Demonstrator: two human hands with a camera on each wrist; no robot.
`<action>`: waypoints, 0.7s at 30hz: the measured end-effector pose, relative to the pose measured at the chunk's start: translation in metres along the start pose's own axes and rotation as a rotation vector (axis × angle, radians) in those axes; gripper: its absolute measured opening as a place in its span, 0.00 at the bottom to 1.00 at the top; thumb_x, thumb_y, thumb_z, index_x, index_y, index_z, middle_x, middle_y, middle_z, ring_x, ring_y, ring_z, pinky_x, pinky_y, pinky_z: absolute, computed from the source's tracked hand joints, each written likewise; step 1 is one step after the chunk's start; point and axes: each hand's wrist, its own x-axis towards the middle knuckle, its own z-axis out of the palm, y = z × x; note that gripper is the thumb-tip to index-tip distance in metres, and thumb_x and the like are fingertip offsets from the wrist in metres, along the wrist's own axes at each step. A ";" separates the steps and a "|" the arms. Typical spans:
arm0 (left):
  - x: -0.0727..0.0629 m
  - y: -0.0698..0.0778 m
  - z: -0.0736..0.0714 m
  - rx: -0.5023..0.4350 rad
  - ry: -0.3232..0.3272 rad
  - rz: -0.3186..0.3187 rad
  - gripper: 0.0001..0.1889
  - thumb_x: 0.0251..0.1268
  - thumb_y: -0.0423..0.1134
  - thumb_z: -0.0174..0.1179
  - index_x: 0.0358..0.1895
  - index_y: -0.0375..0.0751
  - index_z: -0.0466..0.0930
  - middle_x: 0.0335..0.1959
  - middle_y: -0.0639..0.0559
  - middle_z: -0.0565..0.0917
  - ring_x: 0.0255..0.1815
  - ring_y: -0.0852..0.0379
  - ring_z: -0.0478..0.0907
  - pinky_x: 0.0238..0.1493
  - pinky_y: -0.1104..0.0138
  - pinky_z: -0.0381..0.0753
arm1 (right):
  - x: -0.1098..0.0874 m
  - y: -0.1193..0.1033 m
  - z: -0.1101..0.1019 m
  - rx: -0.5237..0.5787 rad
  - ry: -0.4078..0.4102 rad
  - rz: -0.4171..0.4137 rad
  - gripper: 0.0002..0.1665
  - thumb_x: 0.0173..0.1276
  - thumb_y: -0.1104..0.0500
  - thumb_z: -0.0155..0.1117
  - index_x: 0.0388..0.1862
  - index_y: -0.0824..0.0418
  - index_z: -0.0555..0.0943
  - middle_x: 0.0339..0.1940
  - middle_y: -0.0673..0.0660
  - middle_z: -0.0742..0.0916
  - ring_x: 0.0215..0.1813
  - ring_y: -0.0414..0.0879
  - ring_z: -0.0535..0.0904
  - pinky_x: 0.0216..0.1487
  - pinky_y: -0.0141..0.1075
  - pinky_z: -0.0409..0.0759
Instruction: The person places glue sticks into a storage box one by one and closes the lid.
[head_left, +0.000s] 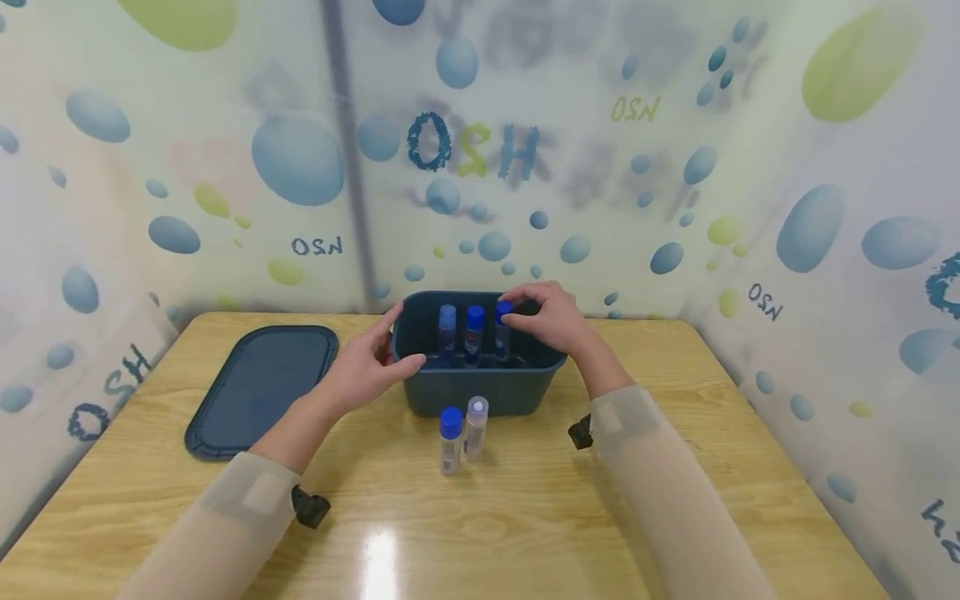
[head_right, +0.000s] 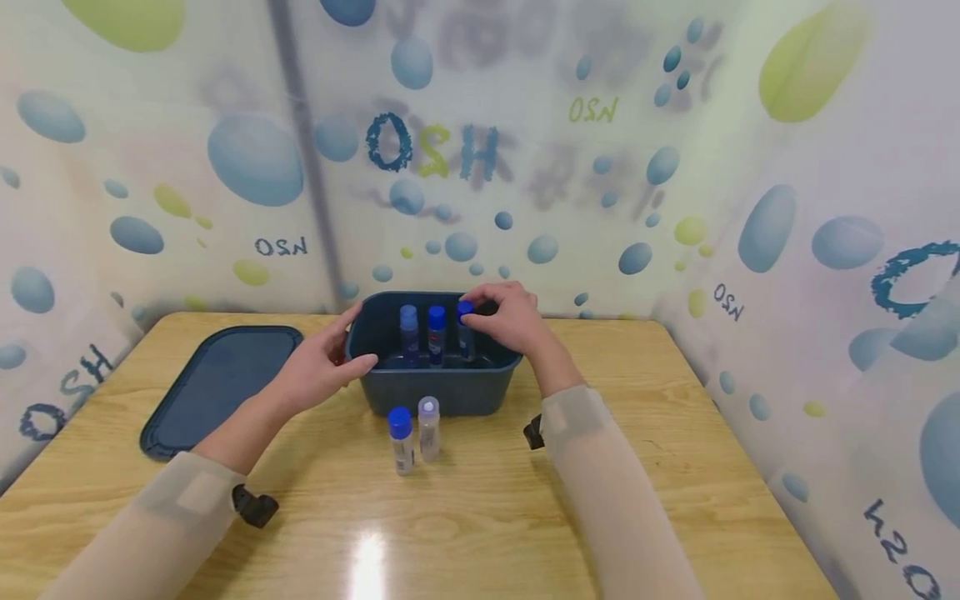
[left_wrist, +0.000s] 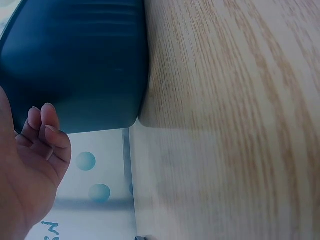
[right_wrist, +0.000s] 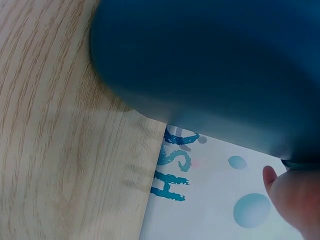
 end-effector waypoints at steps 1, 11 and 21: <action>0.000 -0.001 0.000 -0.001 0.001 -0.001 0.51 0.78 0.54 0.70 0.93 0.54 0.47 0.29 0.50 0.71 0.30 0.49 0.70 0.32 0.62 0.71 | 0.001 0.000 0.000 -0.004 -0.004 0.001 0.22 0.77 0.48 0.73 0.65 0.53 0.88 0.62 0.57 0.91 0.78 0.59 0.73 0.85 0.67 0.54; -0.002 0.001 0.000 0.018 0.007 -0.007 0.51 0.77 0.55 0.70 0.93 0.52 0.48 0.30 0.49 0.72 0.31 0.50 0.71 0.33 0.62 0.72 | 0.003 -0.001 0.002 -0.046 -0.049 0.053 0.20 0.78 0.47 0.73 0.64 0.51 0.89 0.63 0.55 0.91 0.74 0.58 0.80 0.85 0.69 0.51; -0.001 0.000 0.001 0.032 0.012 -0.014 0.51 0.77 0.57 0.70 0.93 0.54 0.48 0.31 0.49 0.73 0.33 0.50 0.72 0.34 0.61 0.73 | 0.001 -0.001 0.002 -0.058 -0.066 0.073 0.22 0.78 0.47 0.72 0.67 0.50 0.88 0.65 0.56 0.89 0.73 0.58 0.80 0.75 0.63 0.74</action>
